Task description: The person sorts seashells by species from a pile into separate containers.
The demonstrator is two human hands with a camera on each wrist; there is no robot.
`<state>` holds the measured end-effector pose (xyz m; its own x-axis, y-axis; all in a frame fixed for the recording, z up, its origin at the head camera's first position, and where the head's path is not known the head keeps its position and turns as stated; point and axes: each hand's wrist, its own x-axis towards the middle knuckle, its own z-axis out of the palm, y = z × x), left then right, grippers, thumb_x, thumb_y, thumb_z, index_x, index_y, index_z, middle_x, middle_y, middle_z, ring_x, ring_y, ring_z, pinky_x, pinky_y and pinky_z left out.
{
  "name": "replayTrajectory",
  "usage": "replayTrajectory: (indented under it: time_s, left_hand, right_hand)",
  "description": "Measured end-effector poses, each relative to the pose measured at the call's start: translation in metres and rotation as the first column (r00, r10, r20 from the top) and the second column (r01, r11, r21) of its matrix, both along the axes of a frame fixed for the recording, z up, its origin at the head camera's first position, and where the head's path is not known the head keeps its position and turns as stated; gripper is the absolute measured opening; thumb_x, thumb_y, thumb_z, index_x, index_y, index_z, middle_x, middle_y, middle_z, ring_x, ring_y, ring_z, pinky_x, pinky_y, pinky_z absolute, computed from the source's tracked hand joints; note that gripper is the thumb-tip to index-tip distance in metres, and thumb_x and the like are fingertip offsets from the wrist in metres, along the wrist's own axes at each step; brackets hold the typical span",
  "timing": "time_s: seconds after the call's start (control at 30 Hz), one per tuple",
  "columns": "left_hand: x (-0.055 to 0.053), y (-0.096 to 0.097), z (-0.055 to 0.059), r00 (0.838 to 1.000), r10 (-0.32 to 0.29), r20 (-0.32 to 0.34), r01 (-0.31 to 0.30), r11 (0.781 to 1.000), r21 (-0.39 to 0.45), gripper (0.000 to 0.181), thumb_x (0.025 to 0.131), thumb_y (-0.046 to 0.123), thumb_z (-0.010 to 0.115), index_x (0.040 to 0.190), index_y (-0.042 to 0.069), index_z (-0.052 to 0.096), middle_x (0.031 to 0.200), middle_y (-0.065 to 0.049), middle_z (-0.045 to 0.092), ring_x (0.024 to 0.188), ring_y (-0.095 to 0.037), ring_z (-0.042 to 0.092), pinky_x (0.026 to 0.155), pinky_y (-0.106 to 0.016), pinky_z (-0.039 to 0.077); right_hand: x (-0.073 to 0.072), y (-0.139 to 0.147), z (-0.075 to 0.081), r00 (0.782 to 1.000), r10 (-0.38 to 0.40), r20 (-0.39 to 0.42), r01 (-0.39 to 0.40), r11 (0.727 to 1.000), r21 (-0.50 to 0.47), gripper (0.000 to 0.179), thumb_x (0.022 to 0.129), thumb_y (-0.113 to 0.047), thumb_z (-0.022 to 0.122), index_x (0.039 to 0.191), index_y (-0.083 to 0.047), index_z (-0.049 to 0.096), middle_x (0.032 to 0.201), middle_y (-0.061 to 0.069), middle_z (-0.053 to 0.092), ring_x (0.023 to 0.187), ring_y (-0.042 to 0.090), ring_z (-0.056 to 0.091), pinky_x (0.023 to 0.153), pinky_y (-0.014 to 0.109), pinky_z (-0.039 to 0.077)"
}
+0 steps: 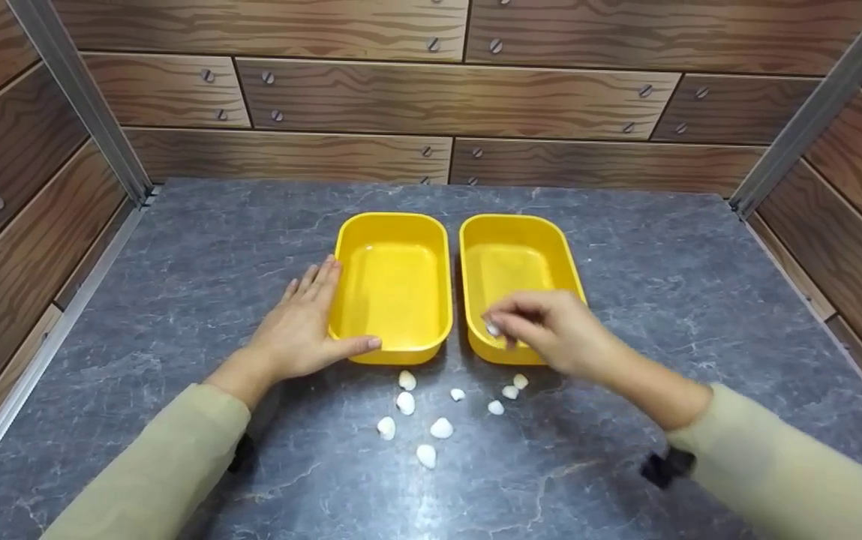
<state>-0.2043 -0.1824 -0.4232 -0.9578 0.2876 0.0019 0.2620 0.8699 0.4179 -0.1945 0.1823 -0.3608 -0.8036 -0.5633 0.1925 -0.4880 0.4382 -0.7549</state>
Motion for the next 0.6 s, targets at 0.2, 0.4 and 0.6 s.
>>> replayTrajectory:
  time_s: [0.2, 0.4, 0.6]
  left_hand:
    - [0.001, 0.0, 0.0, 1.0, 0.008, -0.004, -0.008, 1.0, -0.004, 0.13, 0.085, 0.089, 0.057, 0.171, 0.007, 0.002, 0.178, -0.007, -0.002, 0.163, -0.033, 0.003, 0.131, -0.052, 0.004]
    - [0.002, 0.001, 0.0, 1.0, 0.005, 0.005, -0.005, 1.0, -0.008, 0.127, 0.088, 0.085, 0.059, 0.171, 0.007, 0.002, 0.178, -0.007, -0.004, 0.163, -0.034, 0.002, 0.131, -0.053, 0.004]
    - [0.001, 0.0, 0.0, 1.0, 0.012, -0.003, -0.012, 1.0, -0.021, 0.126, 0.088, 0.085, 0.057, 0.171, 0.008, 0.002, 0.178, -0.007, -0.003, 0.163, -0.033, 0.003, 0.131, -0.052, 0.004]
  right_hand:
    - [-0.037, -0.042, 0.009, 0.992, -0.001, -0.123, 0.001, 1.0, 0.0, 0.014, 0.104, -0.013, 0.071, 0.106, -0.005, 0.081, 0.092, 0.001, 0.077, 0.078, 0.016, 0.067, 0.071, 0.026, 0.058]
    - [-0.066, -0.077, 0.005, 0.994, -0.033, -0.1, 0.041, 0.996, 0.078, 0.018, 0.105, -0.02, 0.07, 0.111, -0.007, 0.082, 0.098, -0.001, 0.077, 0.078, 0.018, 0.061, 0.067, 0.028, 0.052]
    - [-0.089, -0.104, -0.005, 0.997, -0.049, -0.066, 0.058, 0.988, 0.14, 0.02, 0.106, -0.025, 0.069, 0.11, -0.012, 0.083, 0.103, -0.002, 0.078, 0.09, 0.018, 0.066, 0.079, 0.033, 0.057]
